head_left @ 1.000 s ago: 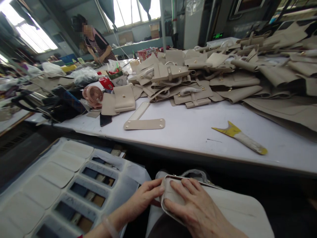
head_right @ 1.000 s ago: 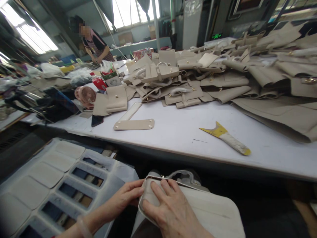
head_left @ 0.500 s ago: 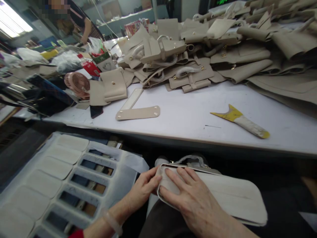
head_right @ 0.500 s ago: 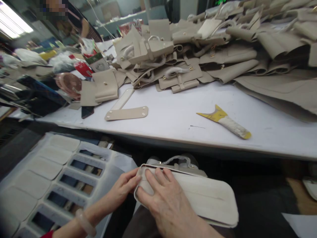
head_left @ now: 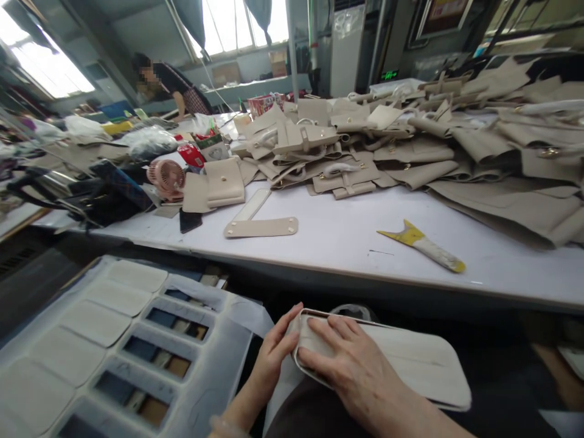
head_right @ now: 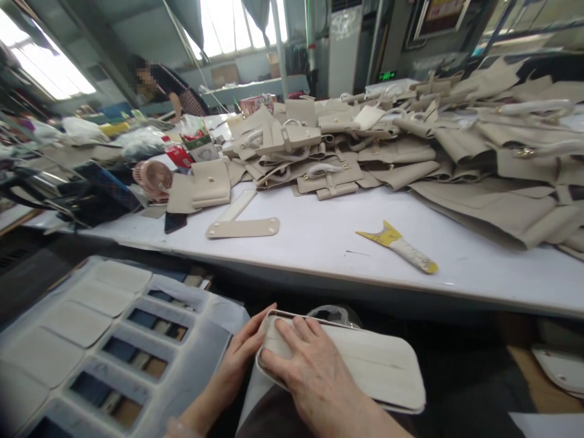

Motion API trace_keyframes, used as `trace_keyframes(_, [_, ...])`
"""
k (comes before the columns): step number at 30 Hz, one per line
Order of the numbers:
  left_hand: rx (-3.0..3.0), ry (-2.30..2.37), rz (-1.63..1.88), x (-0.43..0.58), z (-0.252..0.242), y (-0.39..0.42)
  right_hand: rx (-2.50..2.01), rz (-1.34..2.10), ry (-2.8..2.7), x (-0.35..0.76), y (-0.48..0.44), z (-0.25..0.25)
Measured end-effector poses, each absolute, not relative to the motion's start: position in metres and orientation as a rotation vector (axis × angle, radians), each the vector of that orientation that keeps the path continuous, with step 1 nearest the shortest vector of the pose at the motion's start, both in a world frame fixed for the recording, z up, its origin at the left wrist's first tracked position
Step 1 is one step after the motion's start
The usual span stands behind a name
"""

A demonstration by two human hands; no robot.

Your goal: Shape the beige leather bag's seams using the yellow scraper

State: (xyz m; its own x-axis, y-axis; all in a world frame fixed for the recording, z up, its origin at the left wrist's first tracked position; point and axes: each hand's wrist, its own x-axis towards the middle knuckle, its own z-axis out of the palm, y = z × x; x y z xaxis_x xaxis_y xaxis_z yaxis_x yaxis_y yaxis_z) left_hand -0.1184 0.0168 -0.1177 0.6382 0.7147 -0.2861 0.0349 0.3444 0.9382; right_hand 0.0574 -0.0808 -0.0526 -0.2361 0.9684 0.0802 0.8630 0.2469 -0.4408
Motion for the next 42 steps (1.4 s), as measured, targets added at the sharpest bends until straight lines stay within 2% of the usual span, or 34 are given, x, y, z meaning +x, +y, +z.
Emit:
trace_keyframes(5, [1.373,0.867,0.572,-0.116,-0.119,0.016,-1.739,0.555,-2.041,0.058,-0.085,-0.044])
trace_keyframes(12, [1.566,0.901,0.489,-0.118,-0.129,0.025,-1.573,0.907,-1.220,0.063,-0.097,-0.035])
trace_keyframes(15, [1.969,0.829,0.545,-0.119,-0.114,0.037,-1.339,1.046,-0.736,0.075,-0.110,-0.030])
trace_keyframes(17, [2.352,0.661,0.583,-0.113,-0.100,0.044,-1.295,0.951,-0.527,0.096,-0.126,-0.032])
trace_keyframes(20, [2.694,0.205,0.693,-0.085,-0.079,0.043,-1.430,0.572,-0.311,0.139,-0.158,-0.057])
trace_keyframes(22, [2.726,-0.116,0.748,-0.055,-0.067,0.031,-1.510,0.481,-0.171,0.163,-0.176,-0.087])
trace_keyframes(25, [2.771,-0.347,0.551,-0.009,-0.052,0.000,-1.525,0.709,-0.107,0.168,-0.188,-0.131])
trace_keyframes(28, [2.857,-0.369,0.343,0.021,-0.049,-0.027,-1.425,0.956,-0.154,0.146,-0.183,-0.151])
trace_keyframes(33, [3.022,-0.445,0.488,0.025,-0.075,-0.036,-1.198,1.180,-0.220,0.130,-0.164,-0.155])
trace_keyframes(37, [3.081,-0.463,0.554,0.016,-0.086,-0.032,-0.902,1.355,-0.048,0.142,-0.159,-0.178])
trace_keyframes(42, [3.122,-0.332,0.441,0.019,-0.078,-0.036,-0.663,1.317,0.172,0.138,-0.173,-0.216])
